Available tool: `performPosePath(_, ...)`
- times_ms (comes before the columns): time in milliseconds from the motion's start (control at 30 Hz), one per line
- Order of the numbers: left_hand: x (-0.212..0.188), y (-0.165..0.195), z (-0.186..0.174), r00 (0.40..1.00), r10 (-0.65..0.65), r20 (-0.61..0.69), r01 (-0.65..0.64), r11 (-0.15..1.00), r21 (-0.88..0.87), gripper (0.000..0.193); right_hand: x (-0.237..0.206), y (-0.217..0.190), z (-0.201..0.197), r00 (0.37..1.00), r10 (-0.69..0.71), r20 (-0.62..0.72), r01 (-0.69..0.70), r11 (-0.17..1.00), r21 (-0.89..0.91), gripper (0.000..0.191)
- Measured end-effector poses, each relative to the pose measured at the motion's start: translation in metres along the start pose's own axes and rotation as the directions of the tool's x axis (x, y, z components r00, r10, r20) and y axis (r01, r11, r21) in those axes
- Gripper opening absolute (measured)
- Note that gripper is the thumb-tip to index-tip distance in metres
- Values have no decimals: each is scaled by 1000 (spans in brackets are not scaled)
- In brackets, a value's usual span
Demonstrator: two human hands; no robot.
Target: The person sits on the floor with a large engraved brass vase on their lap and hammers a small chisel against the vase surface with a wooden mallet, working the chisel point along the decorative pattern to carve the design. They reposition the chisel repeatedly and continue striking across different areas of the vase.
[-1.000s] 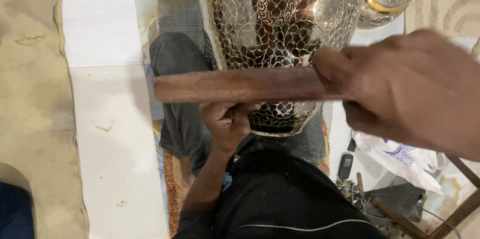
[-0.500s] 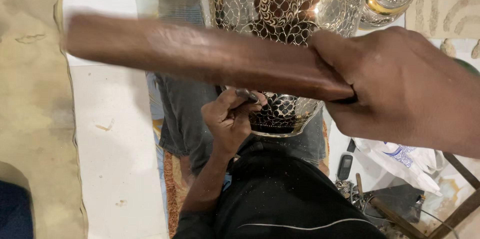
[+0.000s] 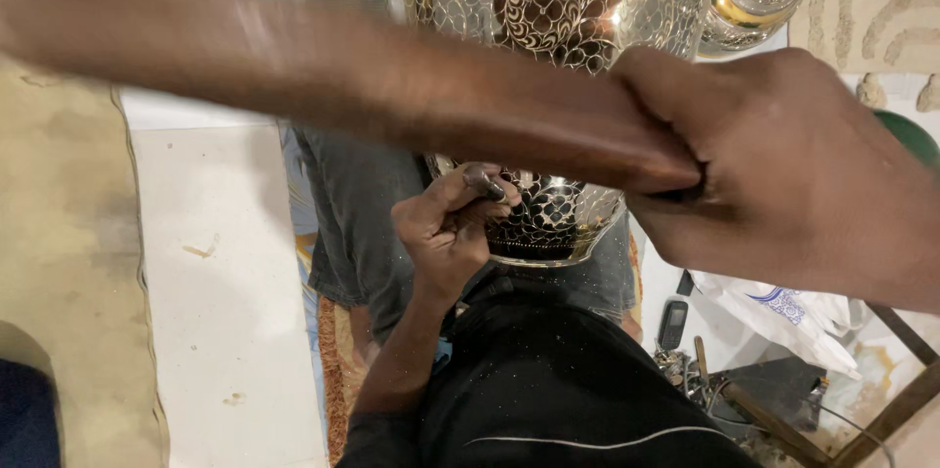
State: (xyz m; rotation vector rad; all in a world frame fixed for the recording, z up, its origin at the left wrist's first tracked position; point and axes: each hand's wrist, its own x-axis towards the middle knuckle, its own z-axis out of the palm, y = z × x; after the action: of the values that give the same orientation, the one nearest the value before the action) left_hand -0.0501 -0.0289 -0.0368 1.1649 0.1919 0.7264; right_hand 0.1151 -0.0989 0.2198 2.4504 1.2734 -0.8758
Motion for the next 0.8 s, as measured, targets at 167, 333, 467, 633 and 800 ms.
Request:
performPosePath(167,0,0,-2,998,58,15,-60,988,140,39,1,8,10,940,132,313,-14,936,-352,22)
performPosePath(333,2,4,-1,999,-28,23,27,998,51,34,6,0,7,998,-52,-22,54,990,129,37)
performPosePath(467,3,2,1,997,66,37,-67,997,25,39,5,1,7,982,25,189,16,977,-211,33)
performPosePath(633,1,-2,-2,996,68,58,-75,990,117,37,5,8,16,966,51,252,50,924,-378,33)
performPosePath(800,1,-1,-4,998,38,41,-42,996,84,45,6,8,17,954,100,282,-24,966,-258,31)
